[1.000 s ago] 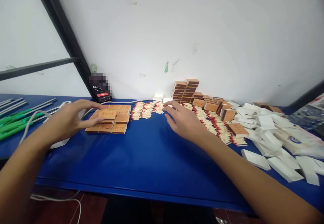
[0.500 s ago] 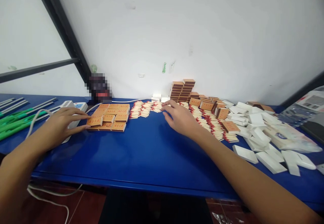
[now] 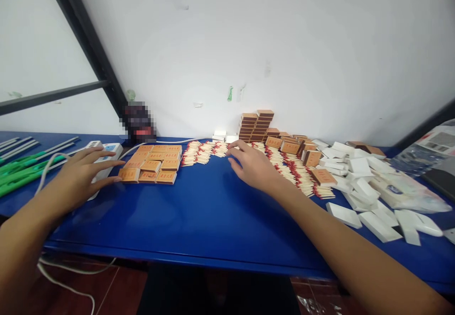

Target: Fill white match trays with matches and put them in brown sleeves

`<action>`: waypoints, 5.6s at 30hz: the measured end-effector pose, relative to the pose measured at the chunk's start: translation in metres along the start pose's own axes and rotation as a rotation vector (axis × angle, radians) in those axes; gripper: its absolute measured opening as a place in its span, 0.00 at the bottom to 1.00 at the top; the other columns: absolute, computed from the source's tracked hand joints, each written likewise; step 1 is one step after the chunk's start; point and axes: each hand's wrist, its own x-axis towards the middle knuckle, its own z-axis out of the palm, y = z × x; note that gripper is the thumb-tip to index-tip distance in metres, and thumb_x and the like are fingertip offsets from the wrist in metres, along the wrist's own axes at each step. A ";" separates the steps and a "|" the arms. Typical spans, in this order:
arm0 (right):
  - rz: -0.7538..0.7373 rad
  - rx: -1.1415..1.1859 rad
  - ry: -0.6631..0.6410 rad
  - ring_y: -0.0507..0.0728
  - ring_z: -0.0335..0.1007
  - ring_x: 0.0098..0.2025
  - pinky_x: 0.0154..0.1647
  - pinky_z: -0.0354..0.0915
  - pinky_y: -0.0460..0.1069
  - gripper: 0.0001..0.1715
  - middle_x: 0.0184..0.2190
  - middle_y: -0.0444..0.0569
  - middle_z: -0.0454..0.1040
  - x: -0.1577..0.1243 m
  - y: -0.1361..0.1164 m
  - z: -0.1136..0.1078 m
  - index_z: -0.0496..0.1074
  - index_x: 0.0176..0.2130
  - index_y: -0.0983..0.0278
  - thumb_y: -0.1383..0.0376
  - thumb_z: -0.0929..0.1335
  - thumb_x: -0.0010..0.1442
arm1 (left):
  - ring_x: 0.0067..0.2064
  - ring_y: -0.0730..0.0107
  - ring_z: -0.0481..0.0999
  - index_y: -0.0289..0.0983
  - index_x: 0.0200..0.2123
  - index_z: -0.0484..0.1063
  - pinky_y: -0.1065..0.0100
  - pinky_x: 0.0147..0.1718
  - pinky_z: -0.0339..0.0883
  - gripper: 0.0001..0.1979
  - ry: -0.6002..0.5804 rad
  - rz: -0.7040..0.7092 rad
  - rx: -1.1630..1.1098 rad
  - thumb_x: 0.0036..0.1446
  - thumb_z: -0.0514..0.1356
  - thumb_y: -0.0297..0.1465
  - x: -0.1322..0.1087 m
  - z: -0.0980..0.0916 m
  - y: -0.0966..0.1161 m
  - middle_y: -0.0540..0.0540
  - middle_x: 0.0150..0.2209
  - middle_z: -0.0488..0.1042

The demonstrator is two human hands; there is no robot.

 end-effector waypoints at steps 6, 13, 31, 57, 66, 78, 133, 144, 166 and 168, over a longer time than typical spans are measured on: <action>-0.003 0.002 -0.014 0.61 0.77 0.48 0.43 0.68 0.54 0.16 0.60 0.57 0.72 0.000 -0.001 0.000 0.76 0.53 0.64 0.66 0.62 0.74 | 0.64 0.38 0.72 0.41 0.49 0.85 0.37 0.65 0.63 0.28 0.029 0.014 -0.047 0.68 0.54 0.54 0.000 0.007 0.010 0.33 0.57 0.79; -0.001 -0.009 -0.030 0.61 0.77 0.48 0.44 0.69 0.54 0.17 0.60 0.58 0.72 0.000 -0.002 -0.001 0.77 0.54 0.65 0.66 0.61 0.74 | 0.60 0.41 0.74 0.40 0.51 0.84 0.38 0.64 0.64 0.27 0.068 0.063 -0.044 0.70 0.55 0.52 0.005 0.007 0.014 0.32 0.56 0.79; -0.012 -0.003 -0.008 0.60 0.76 0.48 0.45 0.69 0.54 0.17 0.59 0.58 0.73 -0.001 -0.003 -0.001 0.77 0.52 0.64 0.66 0.61 0.74 | 0.60 0.42 0.75 0.42 0.43 0.85 0.42 0.61 0.67 0.25 0.096 -0.015 -0.170 0.67 0.56 0.53 0.066 0.021 0.054 0.38 0.52 0.82; -0.016 -0.001 -0.030 0.61 0.76 0.49 0.44 0.68 0.53 0.17 0.60 0.59 0.72 -0.001 -0.005 -0.003 0.77 0.53 0.64 0.66 0.61 0.75 | 0.74 0.41 0.59 0.54 0.61 0.79 0.34 0.70 0.53 0.23 -0.111 0.045 -0.278 0.72 0.53 0.50 0.072 0.019 0.099 0.43 0.72 0.65; -0.018 -0.002 -0.033 0.61 0.76 0.48 0.44 0.67 0.53 0.17 0.59 0.58 0.73 -0.001 -0.006 -0.004 0.77 0.53 0.65 0.66 0.61 0.75 | 0.75 0.41 0.59 0.52 0.65 0.75 0.37 0.71 0.53 0.25 -0.064 0.004 -0.260 0.71 0.55 0.50 0.065 0.025 0.094 0.43 0.74 0.63; -0.016 0.009 -0.038 0.61 0.76 0.49 0.45 0.67 0.54 0.17 0.59 0.59 0.73 -0.001 -0.004 -0.002 0.77 0.52 0.65 0.66 0.61 0.74 | 0.69 0.38 0.66 0.39 0.61 0.76 0.36 0.67 0.60 0.39 -0.010 -0.053 -0.127 0.63 0.56 0.63 0.030 0.004 0.043 0.34 0.62 0.75; 0.032 -0.476 -0.288 0.66 0.78 0.50 0.41 0.67 0.54 0.25 0.52 0.66 0.74 0.088 0.054 0.017 0.77 0.52 0.73 0.65 0.56 0.77 | 0.40 0.59 0.76 0.36 0.40 0.79 0.58 0.42 0.71 0.11 0.309 0.245 -0.450 0.72 0.57 0.31 0.140 0.057 0.160 0.43 0.35 0.82; -0.001 -0.461 -0.292 0.64 0.77 0.47 0.37 0.64 0.52 0.21 0.53 0.62 0.72 0.085 0.059 0.017 0.77 0.53 0.68 0.59 0.61 0.76 | 0.40 0.59 0.76 0.36 0.40 0.79 0.58 0.42 0.70 0.10 0.294 0.237 -0.449 0.71 0.58 0.30 0.139 0.058 0.159 0.43 0.35 0.82; -0.184 -0.355 -0.129 0.62 0.68 0.47 0.33 0.60 0.52 0.15 0.53 0.63 0.71 0.072 -0.058 -0.017 0.73 0.52 0.67 0.72 0.60 0.74 | 0.50 0.53 0.76 0.37 0.49 0.79 0.53 0.52 0.71 0.17 0.222 0.142 -0.486 0.67 0.65 0.44 0.147 0.046 0.128 0.41 0.44 0.82; -0.188 -0.320 -0.122 0.63 0.68 0.48 0.34 0.60 0.51 0.16 0.53 0.63 0.71 0.076 -0.064 -0.014 0.73 0.52 0.66 0.73 0.60 0.72 | 0.52 0.53 0.77 0.37 0.50 0.80 0.53 0.53 0.71 0.17 0.213 0.099 -0.523 0.66 0.66 0.43 0.147 0.044 0.124 0.41 0.46 0.82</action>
